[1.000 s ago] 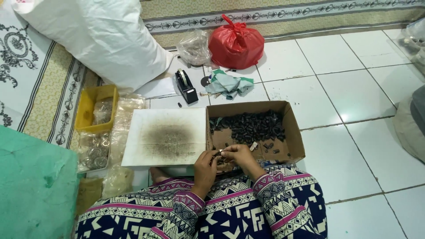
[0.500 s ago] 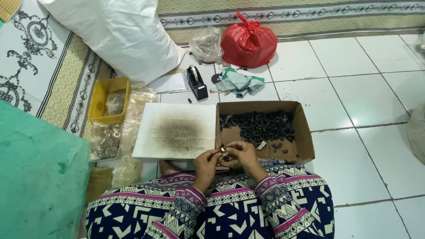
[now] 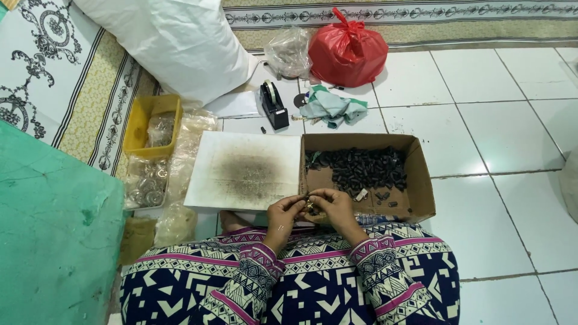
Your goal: Organizing and sorting small metal components from a cardboard box onto a white board.
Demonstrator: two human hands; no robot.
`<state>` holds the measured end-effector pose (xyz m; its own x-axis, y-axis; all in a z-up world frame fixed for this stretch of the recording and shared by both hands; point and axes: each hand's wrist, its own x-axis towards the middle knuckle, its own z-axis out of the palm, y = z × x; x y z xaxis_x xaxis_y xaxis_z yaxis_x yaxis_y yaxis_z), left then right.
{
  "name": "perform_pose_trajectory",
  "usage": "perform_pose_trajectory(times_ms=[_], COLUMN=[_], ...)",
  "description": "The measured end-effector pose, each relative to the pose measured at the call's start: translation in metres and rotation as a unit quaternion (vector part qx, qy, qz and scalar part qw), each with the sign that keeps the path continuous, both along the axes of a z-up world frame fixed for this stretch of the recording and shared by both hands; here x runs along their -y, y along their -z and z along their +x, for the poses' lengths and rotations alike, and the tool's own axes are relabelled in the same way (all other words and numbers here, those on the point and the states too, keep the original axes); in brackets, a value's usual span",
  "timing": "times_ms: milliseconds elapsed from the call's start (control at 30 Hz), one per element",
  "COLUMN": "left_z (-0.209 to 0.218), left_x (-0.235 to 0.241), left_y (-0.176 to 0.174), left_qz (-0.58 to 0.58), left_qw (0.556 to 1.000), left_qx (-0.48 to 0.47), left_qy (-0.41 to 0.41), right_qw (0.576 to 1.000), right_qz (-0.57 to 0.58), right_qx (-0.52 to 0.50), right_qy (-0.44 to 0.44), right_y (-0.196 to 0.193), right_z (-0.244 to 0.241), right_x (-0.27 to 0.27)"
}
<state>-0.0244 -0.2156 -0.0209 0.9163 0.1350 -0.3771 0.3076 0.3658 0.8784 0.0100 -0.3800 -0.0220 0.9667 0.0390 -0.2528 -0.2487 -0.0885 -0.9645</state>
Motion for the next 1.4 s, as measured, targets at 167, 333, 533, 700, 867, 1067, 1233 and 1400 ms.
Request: perform_pose_trajectory(times_ms=[167,333,533,700,867,1067,1233,1400], left_z=[0.002,0.004,0.004,0.005,0.003,0.001,0.002,0.007], left_x=[-0.002,-0.004,-0.005,-0.001,-0.004,-0.016,-0.049,-0.088], left_y=[0.008,0.022,0.030,0.028,0.015,-0.030,-0.026,-0.035], left_qz=[0.012,0.038,0.036,0.061,0.074,0.115,0.156,0.324], left_qw=[1.000,0.999,0.998,0.996,0.996,0.993,0.986,0.939], left_qx=[0.019,0.023,0.023,0.029,0.030,0.036,0.048,0.099], left_qy=[0.015,0.029,0.046,0.051,0.044,0.009,0.016,0.061], right_qw=[0.996,0.980,0.968,0.959,0.978,0.999,1.000,0.999], right_qz=[-0.051,-0.136,-0.200,-0.235,-0.187,-0.043,-0.004,-0.021], right_qx=[0.069,0.134,0.115,0.106,0.053,-0.008,-0.004,0.040], right_qy=[-0.007,-0.051,-0.103,-0.120,-0.071,-0.010,-0.001,-0.026], right_y=[-0.005,-0.007,-0.011,-0.023,-0.011,-0.044,-0.012,-0.002], right_z=[-0.004,0.000,0.001,-0.004,0.001,-0.010,-0.003,0.011], right_x=[-0.002,0.000,0.005,0.003,0.002,-0.035,-0.059,-0.089])
